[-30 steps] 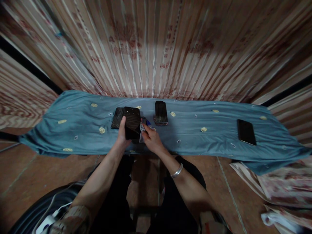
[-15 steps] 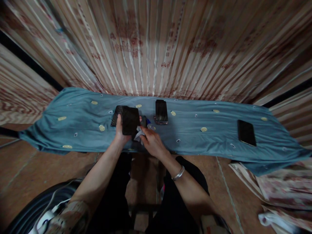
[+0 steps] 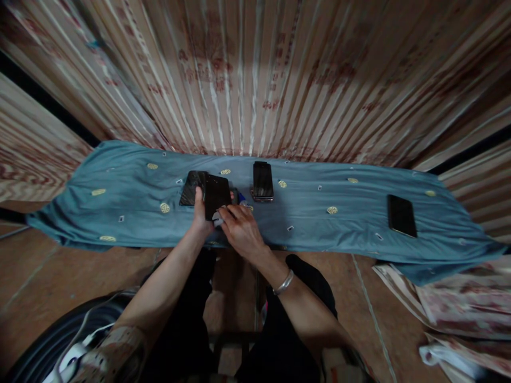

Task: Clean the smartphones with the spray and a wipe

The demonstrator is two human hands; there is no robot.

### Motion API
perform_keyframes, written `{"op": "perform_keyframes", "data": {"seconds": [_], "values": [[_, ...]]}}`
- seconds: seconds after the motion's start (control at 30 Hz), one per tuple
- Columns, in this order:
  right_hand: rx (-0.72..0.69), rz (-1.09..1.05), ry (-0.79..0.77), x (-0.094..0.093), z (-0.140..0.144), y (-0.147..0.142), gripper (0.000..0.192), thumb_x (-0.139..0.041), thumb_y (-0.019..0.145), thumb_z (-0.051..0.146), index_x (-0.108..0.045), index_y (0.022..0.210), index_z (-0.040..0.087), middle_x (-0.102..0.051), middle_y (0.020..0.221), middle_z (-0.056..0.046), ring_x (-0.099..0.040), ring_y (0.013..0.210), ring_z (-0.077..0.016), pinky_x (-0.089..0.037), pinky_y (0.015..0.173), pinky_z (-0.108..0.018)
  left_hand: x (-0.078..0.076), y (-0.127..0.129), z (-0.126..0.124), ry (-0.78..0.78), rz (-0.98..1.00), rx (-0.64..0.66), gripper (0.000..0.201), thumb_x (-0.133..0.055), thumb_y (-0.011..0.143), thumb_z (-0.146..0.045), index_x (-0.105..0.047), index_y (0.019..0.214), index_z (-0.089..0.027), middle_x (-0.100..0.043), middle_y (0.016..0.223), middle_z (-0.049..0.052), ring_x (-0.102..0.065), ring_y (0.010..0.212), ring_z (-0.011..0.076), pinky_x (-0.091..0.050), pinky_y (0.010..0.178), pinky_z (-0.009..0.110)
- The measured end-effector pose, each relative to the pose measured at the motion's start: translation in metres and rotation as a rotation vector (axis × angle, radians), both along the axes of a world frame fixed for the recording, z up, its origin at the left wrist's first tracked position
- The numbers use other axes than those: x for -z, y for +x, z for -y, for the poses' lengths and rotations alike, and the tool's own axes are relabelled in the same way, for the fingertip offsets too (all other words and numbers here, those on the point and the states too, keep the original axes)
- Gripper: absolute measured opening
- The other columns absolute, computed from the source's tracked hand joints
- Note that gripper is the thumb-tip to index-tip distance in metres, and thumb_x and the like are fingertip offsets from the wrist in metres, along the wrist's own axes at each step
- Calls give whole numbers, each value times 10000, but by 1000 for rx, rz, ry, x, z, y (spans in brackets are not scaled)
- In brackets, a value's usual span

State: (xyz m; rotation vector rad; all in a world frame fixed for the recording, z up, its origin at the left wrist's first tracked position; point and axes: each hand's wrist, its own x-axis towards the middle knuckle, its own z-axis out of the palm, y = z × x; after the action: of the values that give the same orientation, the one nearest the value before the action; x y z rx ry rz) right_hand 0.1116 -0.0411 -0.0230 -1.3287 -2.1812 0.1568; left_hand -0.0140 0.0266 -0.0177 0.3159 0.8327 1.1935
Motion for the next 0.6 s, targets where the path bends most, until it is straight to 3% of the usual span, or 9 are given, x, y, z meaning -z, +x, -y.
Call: {"op": "perform_keyframes", "data": {"seconds": [0.3,0.43,0.6], "values": [[5,-265,-80,4,-1,-9,382,-569,992,250,-695,1349,200,-726,1339,-122,-657,1264,-273,-502,1148,-461,-5,8,12,7,-32,49,796,-237,1022,-721,-751,1137,-124,-793,922,118,-774,882,244,-615,838,357],[43,-376,-119,4,-1,-14,412,-577,953,240,-685,1349,213,-726,1348,-111,-660,1275,-264,-495,1157,-453,-6,9,13,26,-113,13,782,-294,986,-772,-755,1050,-143,-771,854,103,-754,852,259,-612,771,372],[85,-433,-136,4,-7,-14,426,-603,927,251,-675,1346,223,-735,1336,-105,-667,1268,-262,-501,1148,-439,3,10,13,116,-175,-2,647,-431,956,-751,-756,930,-192,-740,787,83,-721,887,254,-608,758,367]]}}
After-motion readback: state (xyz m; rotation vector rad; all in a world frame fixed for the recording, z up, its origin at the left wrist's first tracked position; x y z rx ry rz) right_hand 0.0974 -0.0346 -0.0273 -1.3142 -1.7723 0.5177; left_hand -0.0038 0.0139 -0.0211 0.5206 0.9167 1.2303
